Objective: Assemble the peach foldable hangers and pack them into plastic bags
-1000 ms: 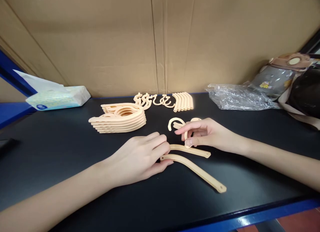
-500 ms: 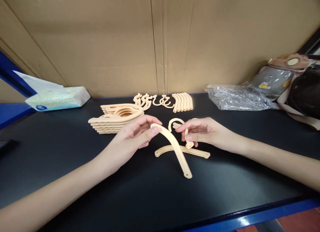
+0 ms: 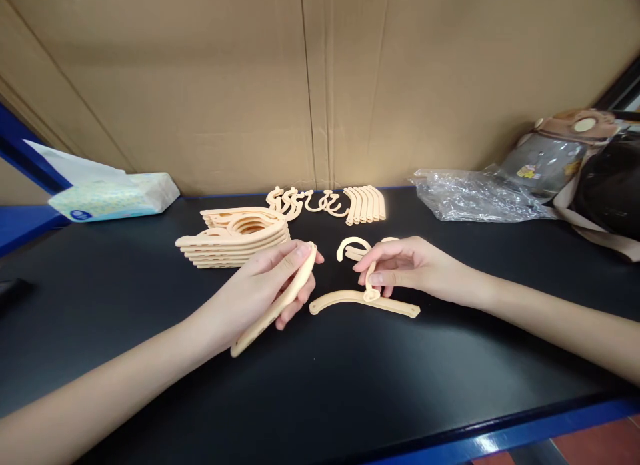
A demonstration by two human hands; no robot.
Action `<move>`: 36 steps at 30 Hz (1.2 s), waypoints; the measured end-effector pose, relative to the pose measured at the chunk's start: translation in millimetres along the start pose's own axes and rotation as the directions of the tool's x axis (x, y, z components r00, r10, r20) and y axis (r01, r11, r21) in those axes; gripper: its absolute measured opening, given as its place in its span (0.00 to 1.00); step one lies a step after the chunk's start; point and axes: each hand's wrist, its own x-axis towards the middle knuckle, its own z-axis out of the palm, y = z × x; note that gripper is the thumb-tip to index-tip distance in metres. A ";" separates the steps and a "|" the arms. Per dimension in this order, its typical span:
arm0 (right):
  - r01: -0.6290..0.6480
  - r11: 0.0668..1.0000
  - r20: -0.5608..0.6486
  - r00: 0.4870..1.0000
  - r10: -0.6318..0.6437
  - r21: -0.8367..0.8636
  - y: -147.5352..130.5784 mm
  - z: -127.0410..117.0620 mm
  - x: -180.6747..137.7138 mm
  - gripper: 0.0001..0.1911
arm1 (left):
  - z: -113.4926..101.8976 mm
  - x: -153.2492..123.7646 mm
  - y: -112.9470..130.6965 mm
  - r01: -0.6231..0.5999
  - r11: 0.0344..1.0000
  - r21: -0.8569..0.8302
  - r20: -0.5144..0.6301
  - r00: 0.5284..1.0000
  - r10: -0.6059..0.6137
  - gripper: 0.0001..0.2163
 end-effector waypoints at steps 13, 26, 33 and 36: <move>0.005 1.000 0.021 1.000 -0.005 -0.023 2.8 -1.7 0.6 0.09 | -4.1 0.0 -14.2 -0.318 0.410 0.855 0.152 0.909 0.388 0.13; -0.007 0.998 0.034 0.999 0.009 -0.060 1.2 -1.5 1.4 0.08 | -5.9 4.2 -18.5 -0.522 0.344 0.781 0.357 0.824 0.439 0.14; -0.010 0.998 0.035 0.999 0.012 -0.054 1.0 -2.0 0.8 0.08 | -4.6 0.9 -15.0 -0.518 0.439 0.734 0.356 0.844 0.400 0.09; -0.014 1.000 0.016 1.000 0.014 -0.025 2.0 -0.9 0.8 0.10 | -5.0 0.9 -14.2 -0.534 0.421 0.733 0.364 0.831 0.421 0.11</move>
